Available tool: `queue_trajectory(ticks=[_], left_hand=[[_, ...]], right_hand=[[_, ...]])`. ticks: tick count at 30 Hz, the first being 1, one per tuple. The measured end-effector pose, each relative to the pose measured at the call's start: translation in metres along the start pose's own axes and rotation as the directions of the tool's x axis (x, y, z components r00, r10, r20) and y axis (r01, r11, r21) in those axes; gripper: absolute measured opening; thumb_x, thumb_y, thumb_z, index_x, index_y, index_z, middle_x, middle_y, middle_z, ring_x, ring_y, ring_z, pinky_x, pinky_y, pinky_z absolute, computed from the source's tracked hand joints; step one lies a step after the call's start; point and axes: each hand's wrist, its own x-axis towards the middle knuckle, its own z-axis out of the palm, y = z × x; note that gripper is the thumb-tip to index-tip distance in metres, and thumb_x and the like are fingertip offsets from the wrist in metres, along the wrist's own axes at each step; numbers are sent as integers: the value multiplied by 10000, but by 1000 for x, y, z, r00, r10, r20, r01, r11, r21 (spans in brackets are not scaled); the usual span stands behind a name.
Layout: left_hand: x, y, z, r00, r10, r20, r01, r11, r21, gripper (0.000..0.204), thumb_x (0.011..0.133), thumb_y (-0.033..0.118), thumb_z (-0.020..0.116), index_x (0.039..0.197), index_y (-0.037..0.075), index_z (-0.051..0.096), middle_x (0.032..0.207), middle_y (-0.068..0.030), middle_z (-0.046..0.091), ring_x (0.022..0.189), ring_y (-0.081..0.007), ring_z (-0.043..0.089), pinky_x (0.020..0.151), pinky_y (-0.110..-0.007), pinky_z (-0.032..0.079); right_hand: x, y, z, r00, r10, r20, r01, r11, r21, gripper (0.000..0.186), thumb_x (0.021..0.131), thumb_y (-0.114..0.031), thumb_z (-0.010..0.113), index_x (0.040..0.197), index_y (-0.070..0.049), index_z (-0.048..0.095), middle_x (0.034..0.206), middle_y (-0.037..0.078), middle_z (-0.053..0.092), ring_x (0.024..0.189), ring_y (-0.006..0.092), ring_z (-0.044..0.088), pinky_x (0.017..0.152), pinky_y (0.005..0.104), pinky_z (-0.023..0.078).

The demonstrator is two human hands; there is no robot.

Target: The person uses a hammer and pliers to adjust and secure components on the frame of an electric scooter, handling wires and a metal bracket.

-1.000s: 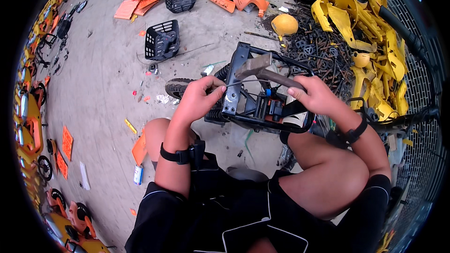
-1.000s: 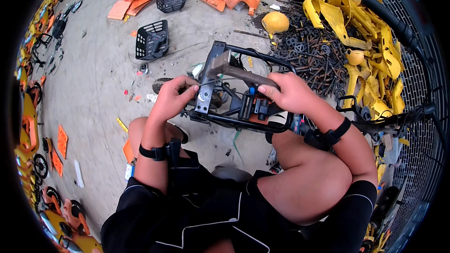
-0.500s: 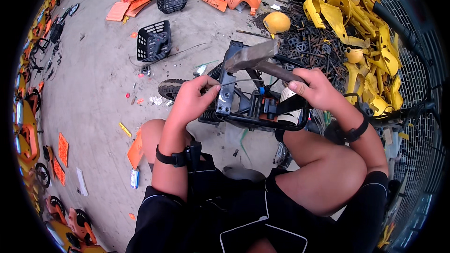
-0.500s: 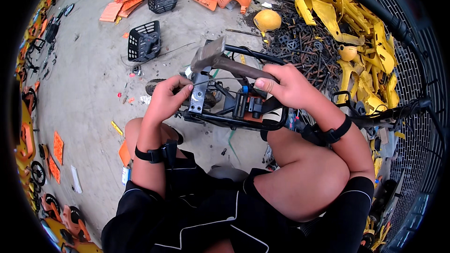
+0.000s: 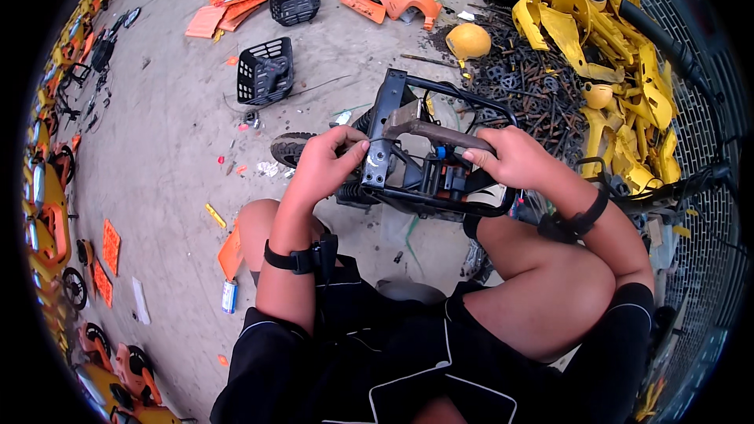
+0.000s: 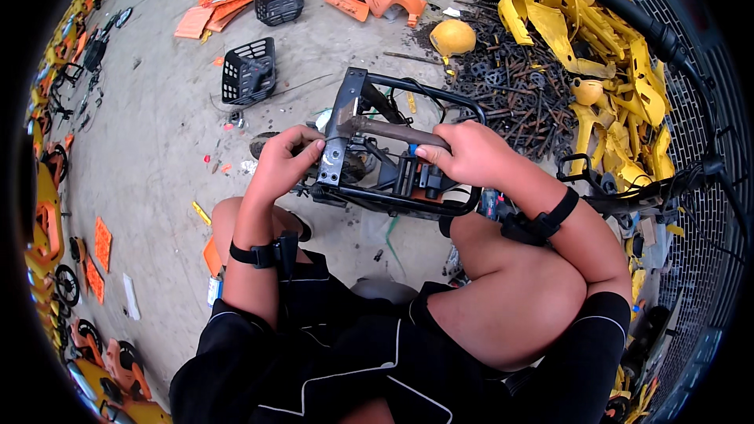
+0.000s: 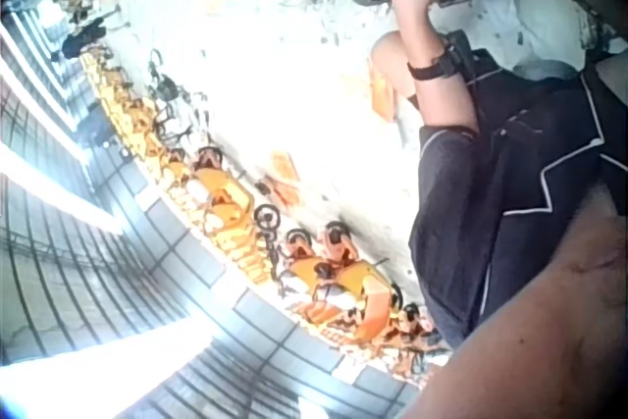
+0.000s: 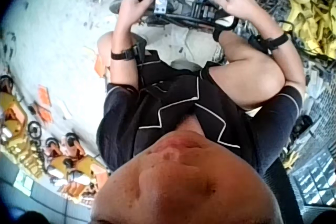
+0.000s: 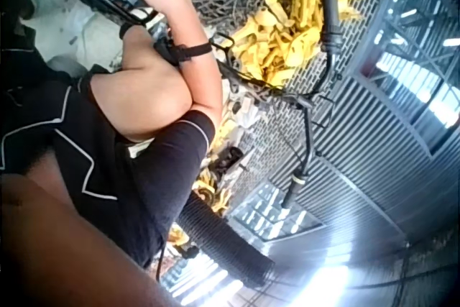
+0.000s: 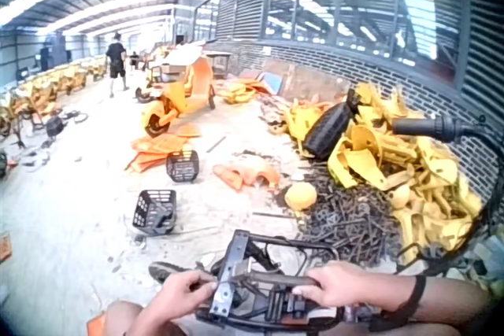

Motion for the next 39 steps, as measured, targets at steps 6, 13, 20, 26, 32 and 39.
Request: queue_trajectory(ticks=[6, 13, 20, 26, 32, 39], left_hand=[[-10, -8, -8, 999, -21, -37, 20, 999, -26, 199, 978, 137, 702, 1094, -23, 709, 886, -25, 697, 804, -81, 578, 707, -256, 481], [-22, -22, -26, 989, -14, -145, 13, 1000, -6, 201, 958, 151, 743, 1091, 0, 743, 894, 3, 692, 799, -71, 578, 692, -233, 472], [-24, -17, -19, 971, 32, -239, -29, 999, 17, 177, 951, 125, 744, 1070, -6, 746, 894, -6, 694, 798, -73, 589, 700, -237, 483], [-22, -14, -9, 958, 67, -278, -59, 998, 38, 156, 926, 112, 753, 1030, -4, 755, 851, -52, 709, 749, -98, 612, 692, -261, 505], [-18, -14, -7, 969, 67, -237, -53, 996, 64, 165, 921, 125, 761, 1023, -4, 754, 851, -64, 710, 759, -111, 622, 695, -273, 511], [-17, -12, -6, 964, 88, -252, -66, 993, 95, 171, 916, 121, 754, 1019, -15, 747, 852, -74, 718, 765, -109, 627, 704, -267, 511]], right_hand=[[1, 6, 3, 1000, -16, -22, 16, 1000, 15, 468, 969, -474, 633, 845, -24, 673, 703, 200, 664, 712, 405, 672, 667, 488, 517], [0, 1, -1, 1000, 9, -7, -9, 999, 40, 469, 975, -478, 619, 861, -26, 671, 727, 193, 675, 732, 397, 678, 688, 486, 520], [-10, -5, -4, 990, -44, -135, 53, 997, 62, 442, 966, -469, 645, 892, -34, 660, 703, 183, 650, 681, 382, 657, 639, 468, 505], [-23, -3, -17, 903, -139, -406, 263, 927, 268, 403, 985, -408, 647, 922, -11, 625, 660, 155, 598, 611, 306, 627, 588, 398, 483], [-8, 1, 5, 994, 106, -34, -100, 984, 145, 473, 996, -473, 610, 953, -3, 654, 746, 196, 654, 680, 362, 655, 662, 449, 508], [-17, -1, -12, 967, -97, -235, 176, 923, 343, 465, 1002, -456, 615, 924, 2, 637, 680, 154, 611, 634, 266, 632, 624, 396, 498]])
